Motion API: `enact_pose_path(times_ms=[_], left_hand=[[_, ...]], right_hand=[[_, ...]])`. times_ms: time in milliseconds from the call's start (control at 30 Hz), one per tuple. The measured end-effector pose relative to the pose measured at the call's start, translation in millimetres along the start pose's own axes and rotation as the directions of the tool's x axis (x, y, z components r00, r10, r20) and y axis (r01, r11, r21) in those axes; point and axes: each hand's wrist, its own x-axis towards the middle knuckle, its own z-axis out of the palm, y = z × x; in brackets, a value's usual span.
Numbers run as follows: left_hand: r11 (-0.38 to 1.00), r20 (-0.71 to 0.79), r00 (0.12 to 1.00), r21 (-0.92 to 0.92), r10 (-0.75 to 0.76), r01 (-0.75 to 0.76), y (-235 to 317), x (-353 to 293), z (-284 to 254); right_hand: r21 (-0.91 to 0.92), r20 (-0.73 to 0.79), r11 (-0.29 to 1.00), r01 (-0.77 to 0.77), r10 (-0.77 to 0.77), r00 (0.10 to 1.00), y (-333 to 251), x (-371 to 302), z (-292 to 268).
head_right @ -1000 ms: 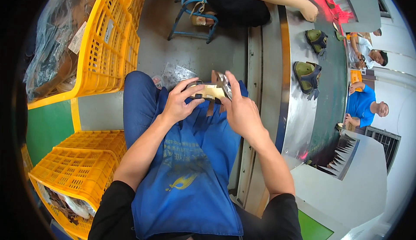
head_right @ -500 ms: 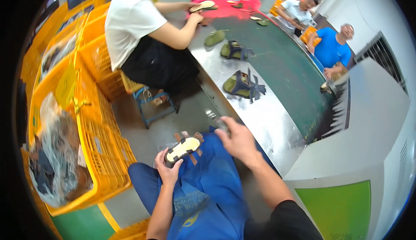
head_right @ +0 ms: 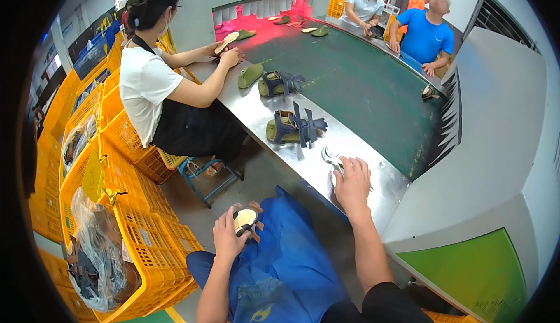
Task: Assembling shoe components by pulling and securing the upper material onto a last using pliers.
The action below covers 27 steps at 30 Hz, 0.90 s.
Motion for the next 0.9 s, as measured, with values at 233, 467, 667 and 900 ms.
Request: enact_pose_path(times_ms=[233, 467, 667, 900], left_hand=[[0.978, -0.222, 0.955, -0.115, -0.195, 0.173, -4, 1, 3], [-0.565, 0.432, 0.770, -0.817, -0.470, 0.114, 20, 7, -42], [-0.656, 0.488, 0.739, -0.750, -0.465, 0.083, 36, -20, -53], [-0.668, 0.397, 0.779, -0.743, -0.485, -0.038, 45, -25, -64]], right_hand=[[0.370, -0.126, 0.913, 0.169, -0.131, 0.983, -51, -14, -11], [0.714, 0.070, 0.639, 0.286, -0.472, 0.879, -130, -54, 7], [0.861, 0.034, 0.424, 0.283, -0.601, 0.798, -200, -79, -2], [0.835, -0.114, 0.371, 0.406, -0.605, 0.788, -223, -86, 3]])
